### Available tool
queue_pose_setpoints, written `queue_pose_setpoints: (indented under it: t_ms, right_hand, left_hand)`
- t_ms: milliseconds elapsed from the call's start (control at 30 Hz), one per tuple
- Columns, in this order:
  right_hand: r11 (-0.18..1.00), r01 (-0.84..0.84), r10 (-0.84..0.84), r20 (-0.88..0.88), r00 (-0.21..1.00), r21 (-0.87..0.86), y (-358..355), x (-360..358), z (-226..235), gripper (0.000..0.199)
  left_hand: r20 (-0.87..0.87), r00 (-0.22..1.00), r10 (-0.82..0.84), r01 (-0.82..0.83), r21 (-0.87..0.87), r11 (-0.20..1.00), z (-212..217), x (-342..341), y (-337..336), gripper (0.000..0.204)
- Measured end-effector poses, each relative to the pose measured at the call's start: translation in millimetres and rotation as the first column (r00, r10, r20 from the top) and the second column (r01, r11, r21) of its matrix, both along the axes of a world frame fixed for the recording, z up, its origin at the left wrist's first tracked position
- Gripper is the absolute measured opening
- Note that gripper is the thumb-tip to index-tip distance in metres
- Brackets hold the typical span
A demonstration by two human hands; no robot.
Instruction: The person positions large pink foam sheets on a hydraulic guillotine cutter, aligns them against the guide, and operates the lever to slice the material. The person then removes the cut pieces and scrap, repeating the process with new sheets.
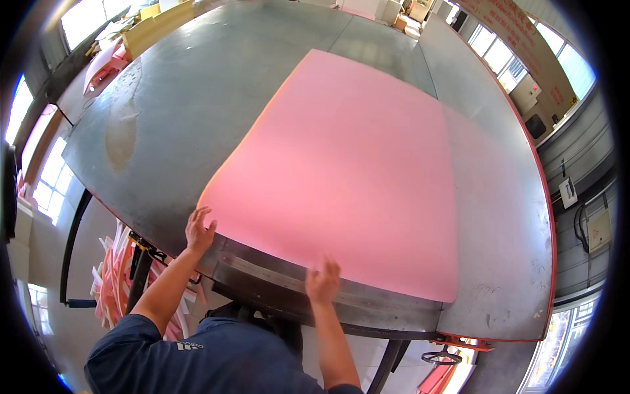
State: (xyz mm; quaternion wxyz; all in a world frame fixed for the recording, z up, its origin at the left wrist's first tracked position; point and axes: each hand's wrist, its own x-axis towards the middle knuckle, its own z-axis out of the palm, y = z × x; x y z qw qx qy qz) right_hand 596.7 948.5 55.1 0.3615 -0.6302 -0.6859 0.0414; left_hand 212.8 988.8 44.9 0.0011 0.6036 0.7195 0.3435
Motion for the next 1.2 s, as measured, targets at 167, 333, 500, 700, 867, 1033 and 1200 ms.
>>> queue_pose_setpoints:
  t_ms: [167, 333, 500, 700, 867, 1033, 1200]
  right_hand:
    - [0.990, -0.088, 0.112, 0.229, 0.967, -0.114, 78.3, -121.4, -6.1, 0.053]
    - [0.973, -0.010, 0.081, 0.300, 0.950, -0.232, 84.6, -158.3, -58.7, 0.062]
    - [0.962, 0.000, 0.095, 0.334, 0.938, -0.273, 76.1, -157.9, -77.7, 0.066]
    - [0.925, 0.054, 0.092, 0.358, 0.929, -0.377, 74.5, -162.9, -109.2, 0.071]
    - [0.931, 0.079, 0.060, 0.362, 0.930, -0.356, 83.7, -165.3, -113.1, 0.069]
    - [0.955, 0.042, 0.055, 0.312, 0.949, -0.294, 85.5, -160.2, -119.9, 0.065]
    - [0.918, 0.015, 0.112, 0.295, 0.949, -0.397, 79.6, -156.5, -119.8, 0.064]
  left_hand:
    - [-0.023, 0.974, -0.226, 0.226, 0.001, 0.974, 0.1, -9.9, 25.7, 0.048]
    - [-0.162, 0.899, -0.407, 0.357, -0.267, 0.895, -14.8, -5.8, 55.2, 0.057]
    - [-0.235, 0.839, -0.491, 0.348, -0.463, 0.815, -44.5, -18.6, 53.9, 0.060]
    - [-0.255, 0.777, -0.575, 0.387, -0.526, 0.757, -52.4, -56.5, 57.3, 0.063]
    - [-0.207, 0.805, -0.556, 0.402, -0.498, 0.768, -70.2, -88.6, 62.6, 0.064]
    - [0.044, 0.822, -0.567, 0.536, -0.393, 0.747, -90.3, -94.8, 62.4, 0.060]
    - [0.101, 0.817, -0.568, 0.559, -0.384, 0.735, -109.3, -98.5, 59.6, 0.073]
